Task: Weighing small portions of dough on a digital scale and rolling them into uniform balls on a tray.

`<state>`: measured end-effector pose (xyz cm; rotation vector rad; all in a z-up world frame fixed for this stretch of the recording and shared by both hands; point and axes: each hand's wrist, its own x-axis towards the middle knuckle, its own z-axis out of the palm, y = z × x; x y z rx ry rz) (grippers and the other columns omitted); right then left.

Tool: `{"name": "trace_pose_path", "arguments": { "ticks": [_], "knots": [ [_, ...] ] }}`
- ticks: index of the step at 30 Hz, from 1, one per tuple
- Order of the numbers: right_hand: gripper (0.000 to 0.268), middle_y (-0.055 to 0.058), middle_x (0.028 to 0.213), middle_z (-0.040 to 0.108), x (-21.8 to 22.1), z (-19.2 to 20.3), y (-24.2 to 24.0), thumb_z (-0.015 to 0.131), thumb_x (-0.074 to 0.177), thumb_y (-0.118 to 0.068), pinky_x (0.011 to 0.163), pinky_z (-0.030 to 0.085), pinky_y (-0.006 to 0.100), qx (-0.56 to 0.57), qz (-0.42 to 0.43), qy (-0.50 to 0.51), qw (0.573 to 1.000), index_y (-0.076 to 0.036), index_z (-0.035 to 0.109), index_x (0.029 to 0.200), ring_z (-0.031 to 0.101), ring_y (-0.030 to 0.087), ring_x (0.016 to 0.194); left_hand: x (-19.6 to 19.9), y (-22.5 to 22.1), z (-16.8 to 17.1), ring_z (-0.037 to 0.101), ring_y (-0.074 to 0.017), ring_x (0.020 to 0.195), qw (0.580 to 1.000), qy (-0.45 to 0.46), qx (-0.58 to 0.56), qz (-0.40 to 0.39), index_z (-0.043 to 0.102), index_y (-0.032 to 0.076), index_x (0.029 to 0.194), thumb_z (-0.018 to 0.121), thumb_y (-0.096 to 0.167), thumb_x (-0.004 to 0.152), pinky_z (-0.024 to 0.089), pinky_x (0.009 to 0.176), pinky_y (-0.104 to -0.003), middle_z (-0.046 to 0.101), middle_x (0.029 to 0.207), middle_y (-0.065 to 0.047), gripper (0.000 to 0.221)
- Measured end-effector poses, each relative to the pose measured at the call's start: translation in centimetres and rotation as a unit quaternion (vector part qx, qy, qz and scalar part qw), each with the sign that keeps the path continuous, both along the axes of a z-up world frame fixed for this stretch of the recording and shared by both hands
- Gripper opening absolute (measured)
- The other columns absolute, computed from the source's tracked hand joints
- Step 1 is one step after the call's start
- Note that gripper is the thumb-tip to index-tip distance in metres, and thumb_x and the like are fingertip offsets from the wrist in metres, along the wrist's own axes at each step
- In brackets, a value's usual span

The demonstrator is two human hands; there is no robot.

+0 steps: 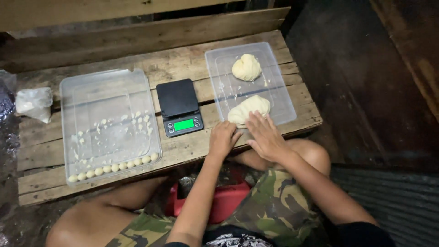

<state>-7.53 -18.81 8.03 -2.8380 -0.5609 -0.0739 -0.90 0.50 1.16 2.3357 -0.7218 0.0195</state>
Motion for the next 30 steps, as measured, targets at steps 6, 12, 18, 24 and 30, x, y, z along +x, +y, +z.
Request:
{"name": "trace_pose_path", "arguments": {
  "ticks": [6, 12, 18, 24, 30],
  "knots": [
    [0.067, 0.014, 0.165, 0.035, 7.0, -1.5, 1.9, 0.038, 0.106, -0.054, 0.12, 0.013, 0.069, -0.021, 0.016, 0.003, 1.0, -0.013, 0.034, 0.16, 0.031, 0.036, 0.152, 0.1, -0.4, -0.3, 0.064, -0.0286, 0.092, 1.0, 0.006, 0.023, 0.008, 0.062, 0.017, 0.084, 0.075, 0.036, 0.086, 0.052, 0.082, -0.042, 0.06, 0.084, -0.004, 0.023],
    [0.093, 0.013, 0.129, 0.065, 15.6, -3.9, 3.3, 0.051, 0.081, -0.085, 0.113, 0.032, 0.063, -0.145, -0.009, -0.103, 0.984, -0.009, 0.061, 0.134, 0.055, 0.03, 0.131, 0.2, -0.1, 0.0, 0.064, -0.0301, 0.092, 1.0, 0.019, 0.017, -0.006, 0.062, 0.015, 0.084, 0.076, 0.036, 0.085, 0.052, 0.083, -0.045, 0.06, 0.085, -0.005, 0.025],
    [0.034, 0.003, 0.08, 0.072, 19.5, -7.3, 2.2, 0.069, 0.09, -0.056, 0.082, 0.051, 0.048, 0.023, -0.187, -0.082, 0.979, -0.022, 0.075, 0.092, 0.073, 0.029, 0.084, 0.2, -0.1, -0.5, 0.062, -0.029, 0.085, 1.0, -0.012, -0.003, -0.002, 0.059, 0.016, 0.079, 0.079, 0.035, 0.081, 0.051, 0.077, -0.042, 0.055, 0.079, -0.003, 0.027],
    [0.025, 0.015, 0.107, 0.074, 17.8, -5.1, -2.7, 0.077, 0.095, -0.028, 0.099, 0.053, 0.044, 0.514, -0.407, -0.119, 0.745, -0.008, 0.074, 0.109, 0.069, 0.029, 0.112, 0.3, -0.1, 0.1, 0.063, -0.0313, 0.084, 1.0, 0.003, -0.004, -0.016, 0.059, 0.014, 0.079, 0.077, 0.035, 0.083, 0.05, 0.077, -0.044, 0.055, 0.077, -0.006, 0.027],
    [0.083, 0.018, 0.142, 0.059, 12.6, 0.9, 1.8, 0.067, 0.088, -0.073, 0.117, 0.043, 0.051, 0.83, -0.345, -0.019, 0.439, -0.008, 0.059, 0.14, 0.056, 0.034, 0.134, 0.1, -0.3, -0.1, 0.063, -0.029, 0.084, 1.0, -0.013, 0.014, -0.008, 0.059, 0.016, 0.08, 0.076, 0.038, 0.084, 0.051, 0.077, -0.042, 0.056, 0.078, -0.004, 0.028]
  ]
}}
